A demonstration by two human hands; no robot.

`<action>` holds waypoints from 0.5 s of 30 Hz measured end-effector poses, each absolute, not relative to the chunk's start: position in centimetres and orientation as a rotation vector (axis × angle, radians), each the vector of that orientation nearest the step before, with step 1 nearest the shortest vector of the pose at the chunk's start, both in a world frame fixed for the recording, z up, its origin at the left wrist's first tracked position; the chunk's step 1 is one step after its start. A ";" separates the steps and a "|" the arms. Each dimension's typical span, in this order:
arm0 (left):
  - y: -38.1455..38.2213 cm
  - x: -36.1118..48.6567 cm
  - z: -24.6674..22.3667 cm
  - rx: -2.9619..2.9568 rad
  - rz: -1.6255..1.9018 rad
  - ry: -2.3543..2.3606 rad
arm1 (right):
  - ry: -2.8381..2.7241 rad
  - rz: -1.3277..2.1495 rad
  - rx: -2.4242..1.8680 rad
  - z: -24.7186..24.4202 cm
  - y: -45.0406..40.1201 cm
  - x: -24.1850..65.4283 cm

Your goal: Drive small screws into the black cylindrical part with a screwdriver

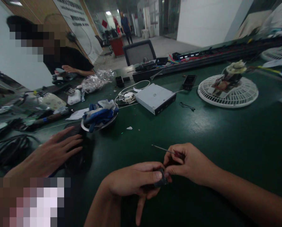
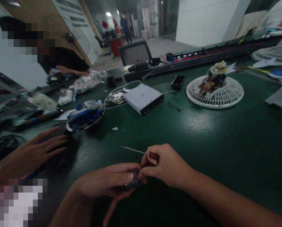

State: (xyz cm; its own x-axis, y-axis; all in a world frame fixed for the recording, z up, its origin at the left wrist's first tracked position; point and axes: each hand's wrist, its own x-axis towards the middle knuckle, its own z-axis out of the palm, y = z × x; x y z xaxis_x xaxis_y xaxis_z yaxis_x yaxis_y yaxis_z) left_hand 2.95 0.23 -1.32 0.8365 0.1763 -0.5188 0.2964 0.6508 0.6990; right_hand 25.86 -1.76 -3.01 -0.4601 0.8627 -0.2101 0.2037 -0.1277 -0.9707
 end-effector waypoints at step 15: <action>-0.2 3.7 -1.6 0.902 -0.004 0.568 | -1.815 1.399 -1.162 -2.5 -1.1 25.7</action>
State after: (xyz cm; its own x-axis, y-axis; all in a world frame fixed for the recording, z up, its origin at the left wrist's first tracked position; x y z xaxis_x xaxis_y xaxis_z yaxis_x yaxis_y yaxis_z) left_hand 3.67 -0.17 -1.62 0.8532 0.2296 -0.4683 0.2361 0.6306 0.7393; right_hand 25.66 -1.14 -2.47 -0.4643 0.8828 -0.0706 0.2927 0.0778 -0.9530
